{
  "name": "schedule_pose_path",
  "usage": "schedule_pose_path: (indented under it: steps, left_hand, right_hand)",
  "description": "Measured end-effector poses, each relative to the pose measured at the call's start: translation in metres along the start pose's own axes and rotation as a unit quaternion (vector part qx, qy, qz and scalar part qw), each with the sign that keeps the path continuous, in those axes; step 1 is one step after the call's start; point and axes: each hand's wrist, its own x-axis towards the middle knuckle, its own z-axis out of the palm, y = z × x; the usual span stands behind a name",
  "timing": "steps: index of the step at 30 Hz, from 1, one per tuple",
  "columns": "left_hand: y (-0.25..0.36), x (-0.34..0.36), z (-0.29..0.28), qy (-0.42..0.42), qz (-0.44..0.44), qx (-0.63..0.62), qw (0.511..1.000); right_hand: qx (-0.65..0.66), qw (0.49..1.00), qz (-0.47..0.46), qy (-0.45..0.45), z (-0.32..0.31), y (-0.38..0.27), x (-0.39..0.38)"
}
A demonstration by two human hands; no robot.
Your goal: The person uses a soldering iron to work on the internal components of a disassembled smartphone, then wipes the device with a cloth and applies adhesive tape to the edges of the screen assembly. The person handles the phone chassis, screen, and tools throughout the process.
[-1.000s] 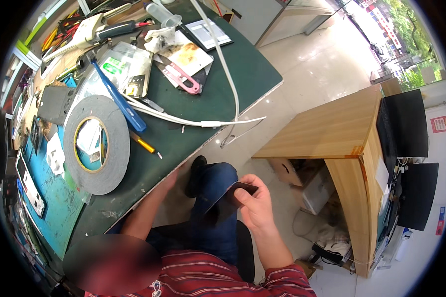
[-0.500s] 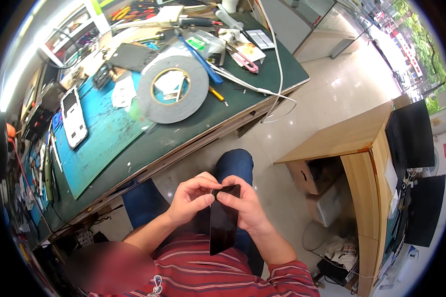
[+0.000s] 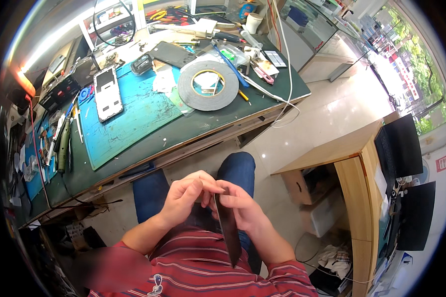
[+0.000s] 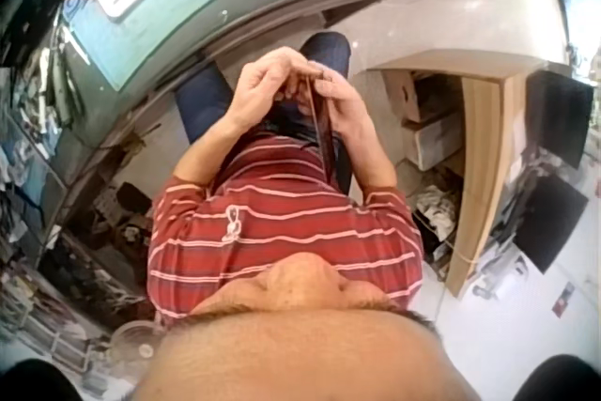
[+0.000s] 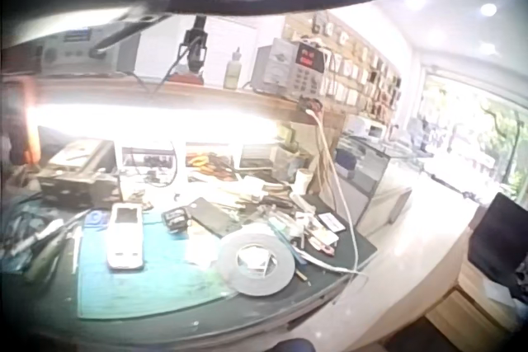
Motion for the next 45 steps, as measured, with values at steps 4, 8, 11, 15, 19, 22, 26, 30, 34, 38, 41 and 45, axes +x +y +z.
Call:
schedule_pose_path:
  steps: [4, 8, 11, 15, 19, 22, 26, 30, 34, 38, 41, 45]
  left_hand:
    - [0.030, -0.002, -0.010, -0.018, 0.071, 0.176, 0.982]
    - [0.053, -0.003, -0.034, -0.025, 0.124, 0.298, 0.946]
    - [0.070, -0.001, -0.049, -0.029, 0.138, 0.335, 0.932]
    - [0.086, -0.007, -0.064, -0.016, 0.142, 0.322, 0.936]
    - [0.106, -0.019, -0.072, 0.017, 0.122, 0.292, 0.949]
    - [0.124, -0.030, -0.074, 0.049, 0.061, 0.279, 0.957]
    - [0.139, -0.035, -0.070, 0.057, 0.015, 0.322, 0.945]
    - [0.149, -0.038, -0.074, 0.163, 0.049, 0.373, 0.912]
    - [0.181, -0.046, -0.073, 0.243, 0.099, 0.491, 0.831]
    - [0.196, -0.050, -0.062, 0.127, 0.036, 0.686, 0.716]
    - [0.182, -0.044, -0.064, 0.086, -0.001, 0.767, 0.636]
    - [0.159, -0.043, -0.096, 0.112, 0.016, 0.748, 0.655]
  right_hand:
    - [0.081, 0.991, 0.091, -0.047, 0.001, 0.004, 0.015]
    - [0.103, 0.975, 0.164, -0.110, 0.010, 0.008, 0.043]
    - [0.100, 0.966, 0.191, -0.144, 0.016, 0.011, 0.061]
    - [0.052, 0.966, 0.202, -0.153, 0.024, 0.008, 0.080]
    - [-0.115, 0.973, 0.146, -0.135, 0.040, -0.005, 0.083]
    - [-0.218, 0.949, 0.096, -0.208, 0.035, -0.013, 0.074]
    - [-0.563, 0.793, 0.077, -0.219, 0.082, -0.030, 0.064]
    - [-0.534, 0.840, -0.017, -0.095, 0.089, -0.004, 0.071]
    - [-0.162, 0.984, -0.017, 0.071, 0.113, 0.001, 0.111]
    - [-0.094, 0.992, -0.014, 0.088, 0.117, 0.007, 0.152]
    - [-0.103, 0.990, -0.012, 0.096, 0.123, 0.010, 0.165]
    - [-0.219, 0.968, 0.117, 0.020, 0.114, -0.019, 0.157]
